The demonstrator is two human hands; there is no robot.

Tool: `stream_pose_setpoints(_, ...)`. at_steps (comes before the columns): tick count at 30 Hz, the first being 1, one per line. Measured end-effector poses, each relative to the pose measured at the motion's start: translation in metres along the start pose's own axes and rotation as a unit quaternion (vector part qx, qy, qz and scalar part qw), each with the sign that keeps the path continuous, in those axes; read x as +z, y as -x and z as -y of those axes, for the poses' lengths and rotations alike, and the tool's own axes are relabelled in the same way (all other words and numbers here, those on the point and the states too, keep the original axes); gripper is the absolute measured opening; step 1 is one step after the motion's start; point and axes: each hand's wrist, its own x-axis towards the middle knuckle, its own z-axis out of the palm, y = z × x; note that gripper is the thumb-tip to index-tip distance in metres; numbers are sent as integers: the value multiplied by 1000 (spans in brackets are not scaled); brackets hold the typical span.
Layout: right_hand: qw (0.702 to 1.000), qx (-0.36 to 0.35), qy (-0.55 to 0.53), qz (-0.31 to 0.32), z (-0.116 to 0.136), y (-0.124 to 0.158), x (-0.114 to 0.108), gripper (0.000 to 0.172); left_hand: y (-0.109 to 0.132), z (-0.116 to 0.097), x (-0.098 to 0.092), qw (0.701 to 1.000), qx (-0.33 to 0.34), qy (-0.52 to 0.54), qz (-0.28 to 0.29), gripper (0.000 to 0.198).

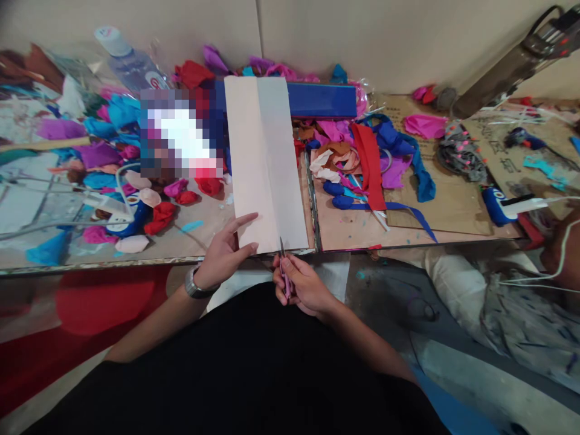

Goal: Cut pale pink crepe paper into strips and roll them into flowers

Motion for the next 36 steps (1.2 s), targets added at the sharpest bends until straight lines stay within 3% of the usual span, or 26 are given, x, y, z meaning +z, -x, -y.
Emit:
stream_pose_setpoints(11, 1000, 4, 13, -5, -4, 0, 3, 46, 2, 3, 3, 987, -74, 144, -4, 58)
stream_pose_setpoints(18, 1000, 1, 8, -11, -1, 1, 5, 46, 4, -8, 7, 976, -132, 167, 51, 49)
stream_pose_setpoints(36, 1000, -16, -25, 12, 2, 7, 3, 36, 2, -10, 8, 976, -157, 149, 30, 56)
